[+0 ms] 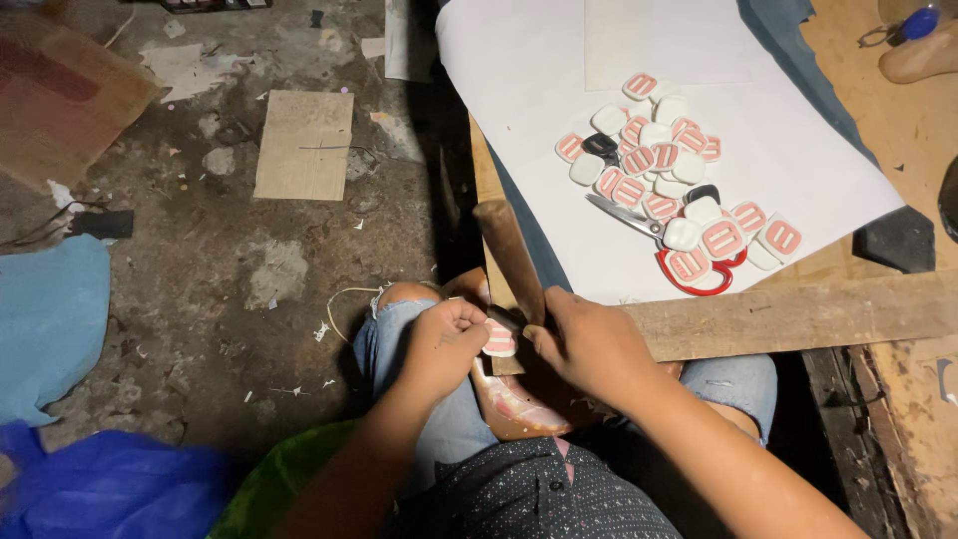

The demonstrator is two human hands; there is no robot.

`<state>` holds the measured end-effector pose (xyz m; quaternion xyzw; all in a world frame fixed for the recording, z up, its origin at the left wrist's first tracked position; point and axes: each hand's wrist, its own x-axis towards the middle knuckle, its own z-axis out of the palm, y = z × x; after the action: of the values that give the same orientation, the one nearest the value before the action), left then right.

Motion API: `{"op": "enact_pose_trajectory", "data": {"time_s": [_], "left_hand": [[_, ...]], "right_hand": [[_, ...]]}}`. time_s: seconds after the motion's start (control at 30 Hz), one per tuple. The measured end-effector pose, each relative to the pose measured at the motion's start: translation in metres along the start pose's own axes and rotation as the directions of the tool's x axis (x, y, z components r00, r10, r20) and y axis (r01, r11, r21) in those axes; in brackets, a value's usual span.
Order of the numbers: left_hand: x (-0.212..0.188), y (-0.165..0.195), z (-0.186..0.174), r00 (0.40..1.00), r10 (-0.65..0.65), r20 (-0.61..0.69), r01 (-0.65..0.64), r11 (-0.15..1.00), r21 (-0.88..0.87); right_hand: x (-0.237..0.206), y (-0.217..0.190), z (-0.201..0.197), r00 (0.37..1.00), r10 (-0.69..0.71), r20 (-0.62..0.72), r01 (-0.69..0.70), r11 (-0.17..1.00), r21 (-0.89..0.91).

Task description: The person sits on the floor and uses a hammer to repeatedly strike small white and pink rectangular pieces placed on a wooden block. The person picks up each piece, positions it on the block, taps it with the hammer, and then sets it aside on a nearby sheet of paper.

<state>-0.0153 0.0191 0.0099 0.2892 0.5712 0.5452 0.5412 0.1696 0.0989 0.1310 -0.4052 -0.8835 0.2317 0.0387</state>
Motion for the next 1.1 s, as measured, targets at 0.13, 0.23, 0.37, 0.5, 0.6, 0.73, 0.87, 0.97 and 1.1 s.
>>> {"op": "enact_pose_trajectory", "data": {"time_s": [0.13,0.23,0.37,0.5,0.6,0.73,0.87,0.97,1.1], "left_hand": [[-0.009,0.004,0.003,0.995,0.103,-0.008,-0.101,0.987,0.121],[-0.013,0.009,0.006,0.995,0.075,-0.064,-0.07,0.994,0.089],[-0.009,0.014,0.003,0.998,0.055,0.026,-0.056,0.998,0.025],[-0.011,0.014,0.006,0.995,0.093,-0.032,-0.085,0.979,0.187],[-0.014,0.014,0.01,0.988,0.142,-0.063,-0.123,0.962,0.244],[-0.017,0.011,0.011,0.98,0.18,-0.089,-0.149,0.949,0.278],[-0.004,0.008,0.006,0.998,0.019,-0.062,-0.01,0.991,0.137],[-0.005,0.008,0.006,0.997,0.082,0.0,-0.082,0.995,0.062],[-0.015,0.016,0.01,0.987,0.16,-0.019,-0.153,0.967,0.204]], "right_hand": [[0.008,-0.004,0.0,0.999,-0.008,-0.034,0.01,0.998,0.057],[-0.006,-0.009,0.001,0.995,-0.067,-0.077,0.072,0.996,0.058],[-0.01,-0.012,-0.001,0.993,-0.091,-0.07,0.09,0.996,-0.016],[0.013,-0.011,-0.005,0.999,0.04,0.028,-0.038,0.998,-0.042],[0.014,-0.008,-0.007,0.997,0.058,0.053,-0.058,0.998,0.0],[-0.005,-0.006,-0.005,1.0,-0.023,0.003,0.023,1.0,0.014],[-0.004,-0.005,-0.004,0.996,-0.082,-0.042,0.08,0.996,-0.045],[0.012,-0.005,-0.006,1.0,-0.018,0.012,0.019,0.999,-0.035],[0.016,-0.005,-0.007,0.998,0.033,0.058,-0.035,0.999,0.036]]}}
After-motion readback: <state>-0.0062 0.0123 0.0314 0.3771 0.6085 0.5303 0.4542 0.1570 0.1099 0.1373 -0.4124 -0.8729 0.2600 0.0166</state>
